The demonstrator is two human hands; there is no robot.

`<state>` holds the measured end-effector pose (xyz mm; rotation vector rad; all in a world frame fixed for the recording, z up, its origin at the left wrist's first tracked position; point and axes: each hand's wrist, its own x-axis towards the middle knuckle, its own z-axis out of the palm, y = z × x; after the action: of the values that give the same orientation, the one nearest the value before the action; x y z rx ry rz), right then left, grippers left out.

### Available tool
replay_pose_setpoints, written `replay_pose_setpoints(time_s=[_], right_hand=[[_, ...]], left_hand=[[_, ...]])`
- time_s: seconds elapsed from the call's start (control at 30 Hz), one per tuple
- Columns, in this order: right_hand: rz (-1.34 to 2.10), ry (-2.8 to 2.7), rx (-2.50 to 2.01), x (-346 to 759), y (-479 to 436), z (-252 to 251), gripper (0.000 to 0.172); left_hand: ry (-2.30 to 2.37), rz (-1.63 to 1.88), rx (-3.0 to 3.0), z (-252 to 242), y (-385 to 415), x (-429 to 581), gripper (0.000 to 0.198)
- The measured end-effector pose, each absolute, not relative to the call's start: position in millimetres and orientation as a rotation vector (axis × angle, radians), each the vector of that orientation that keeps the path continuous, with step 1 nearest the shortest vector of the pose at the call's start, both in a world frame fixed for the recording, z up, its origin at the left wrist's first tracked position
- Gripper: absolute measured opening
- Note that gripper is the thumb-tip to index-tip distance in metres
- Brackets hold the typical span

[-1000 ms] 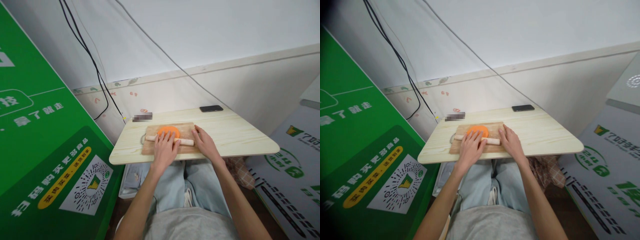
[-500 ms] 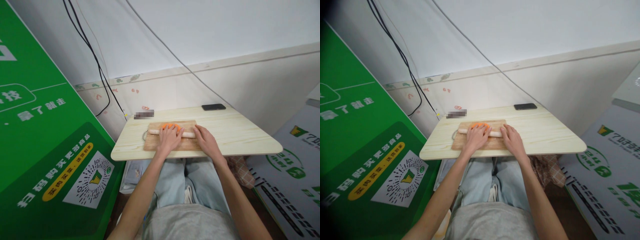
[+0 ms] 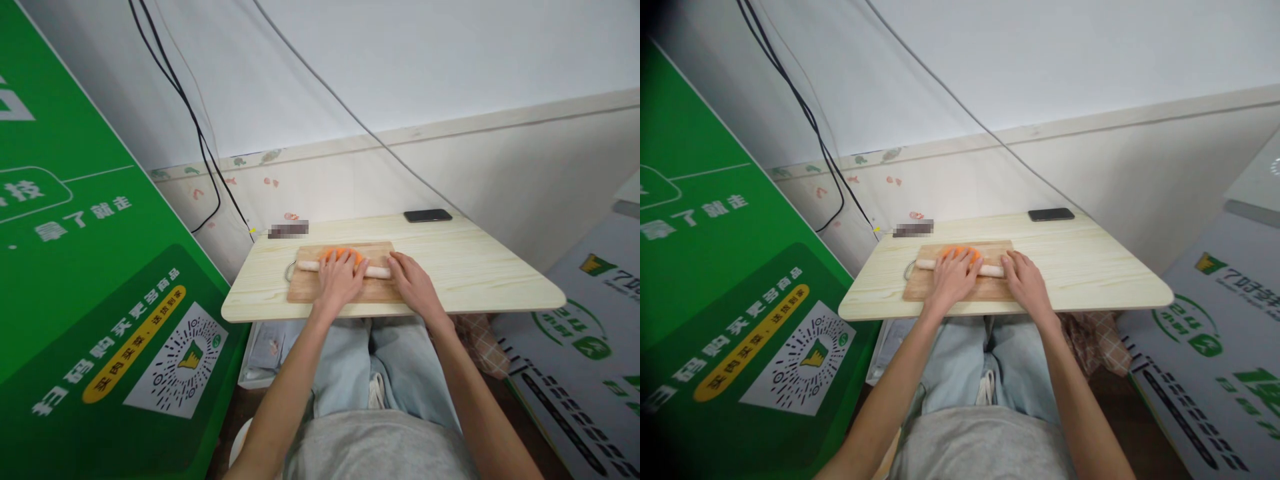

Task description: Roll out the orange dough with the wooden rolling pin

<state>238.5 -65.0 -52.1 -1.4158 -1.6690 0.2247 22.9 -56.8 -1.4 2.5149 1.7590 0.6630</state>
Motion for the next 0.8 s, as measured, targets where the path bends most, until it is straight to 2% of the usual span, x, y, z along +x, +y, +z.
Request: replay_pose_setpoints(time_s=[0.2,0.57,0.8], right_hand=[[0.226,-1.679,-1.416,240,-64,-54,0.073],[0.227,-1.681,-1.415,239,-64,-52,0.072],[0.214,-1.682,-1.408,239,-65,-52,0.071]], left_hand=[[1.820,0.543,2.438,10,-38,34,0.065],[1.843,0.767,2.533,-20,-110,7,0.059],[1.810,0.624,2.523,1,-62,23,0.059]])
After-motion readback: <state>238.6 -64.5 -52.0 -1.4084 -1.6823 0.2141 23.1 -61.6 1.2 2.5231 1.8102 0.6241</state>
